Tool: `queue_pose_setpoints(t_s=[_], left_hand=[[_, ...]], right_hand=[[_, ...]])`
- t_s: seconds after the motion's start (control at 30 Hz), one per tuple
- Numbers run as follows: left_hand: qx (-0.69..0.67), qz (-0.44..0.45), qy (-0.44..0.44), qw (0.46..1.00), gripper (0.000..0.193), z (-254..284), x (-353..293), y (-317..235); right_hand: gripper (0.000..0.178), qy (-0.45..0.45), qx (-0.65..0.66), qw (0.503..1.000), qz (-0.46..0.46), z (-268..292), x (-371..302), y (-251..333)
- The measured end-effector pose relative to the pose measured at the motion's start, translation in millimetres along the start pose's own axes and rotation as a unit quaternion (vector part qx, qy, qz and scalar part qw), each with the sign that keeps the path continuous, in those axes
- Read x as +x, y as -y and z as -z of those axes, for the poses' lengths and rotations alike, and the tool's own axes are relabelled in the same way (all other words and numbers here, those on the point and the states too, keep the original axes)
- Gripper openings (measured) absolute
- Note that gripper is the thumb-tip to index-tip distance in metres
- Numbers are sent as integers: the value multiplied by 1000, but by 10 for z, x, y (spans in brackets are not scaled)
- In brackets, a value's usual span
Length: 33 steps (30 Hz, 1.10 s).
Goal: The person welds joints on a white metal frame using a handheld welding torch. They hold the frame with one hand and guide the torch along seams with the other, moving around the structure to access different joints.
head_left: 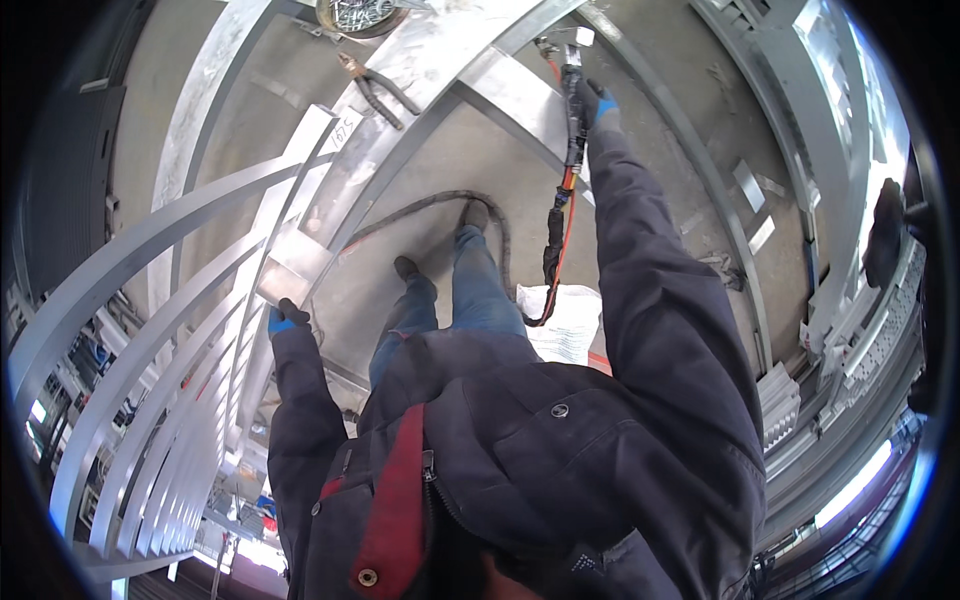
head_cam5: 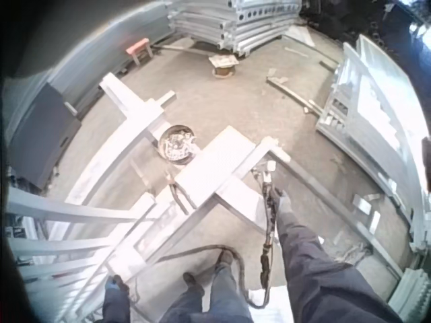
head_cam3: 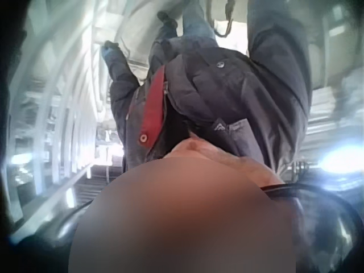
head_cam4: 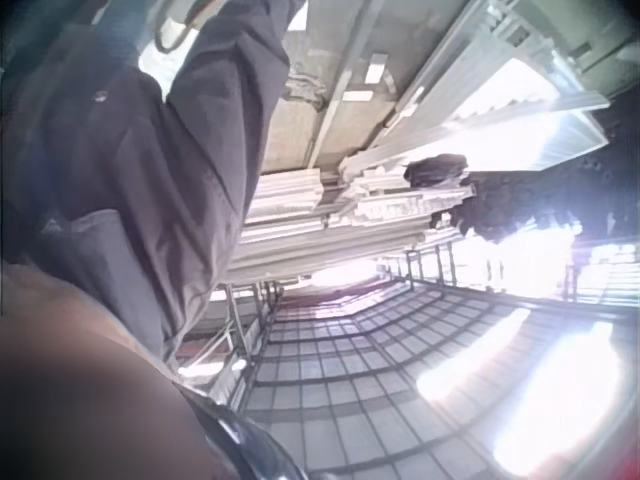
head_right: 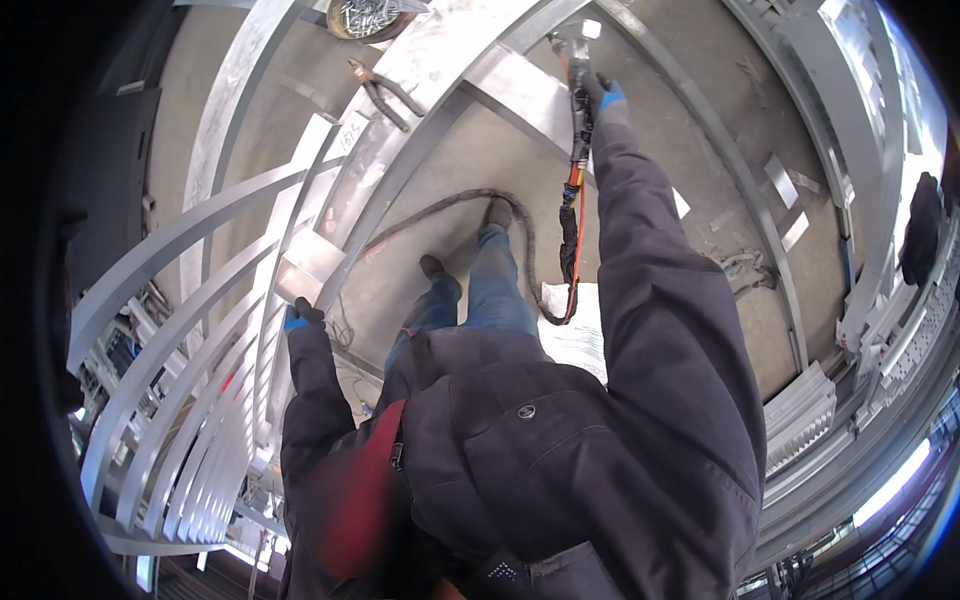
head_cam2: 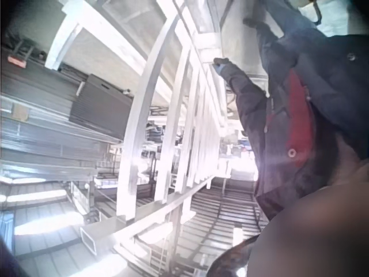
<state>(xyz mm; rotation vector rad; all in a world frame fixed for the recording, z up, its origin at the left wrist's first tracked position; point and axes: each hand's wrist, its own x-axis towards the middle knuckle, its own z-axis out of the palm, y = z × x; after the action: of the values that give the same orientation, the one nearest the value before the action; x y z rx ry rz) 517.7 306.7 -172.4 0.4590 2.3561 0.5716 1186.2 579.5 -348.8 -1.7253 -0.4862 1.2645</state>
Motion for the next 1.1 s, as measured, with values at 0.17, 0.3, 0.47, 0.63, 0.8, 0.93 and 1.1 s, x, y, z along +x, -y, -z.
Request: queue_pose_setpoints(t_s=[0.17,0.3,0.47,0.63,0.8,0.93,1.1], left_hand=[[23,-7,-7,1000,32,-28,83,87],[-44,-41,26,998,26,-24,190,107],[29,-91,17,995,26,-67,31,20],[212,-109,-37,971,45,-71,13,-98],[182,-112,14,977,44,-28,29,-113],[164,-59,91,981,41,56,68,-193],[82,-63,184,977,42,143,121,-213]], right_hand=[[69,-46,-150,984,83,148,-356,-355],[68,7,-382,920,86,345,-648,-497],[73,-127,-465,867,125,46,-1345,26],[69,-106,-396,855,319,-791,-2117,389],[73,351,-313,876,103,-2066,-3416,169],[102,473,-389,790,40,-2882,-4258,154],[84,349,-485,798,74,-3419,-4685,16]])
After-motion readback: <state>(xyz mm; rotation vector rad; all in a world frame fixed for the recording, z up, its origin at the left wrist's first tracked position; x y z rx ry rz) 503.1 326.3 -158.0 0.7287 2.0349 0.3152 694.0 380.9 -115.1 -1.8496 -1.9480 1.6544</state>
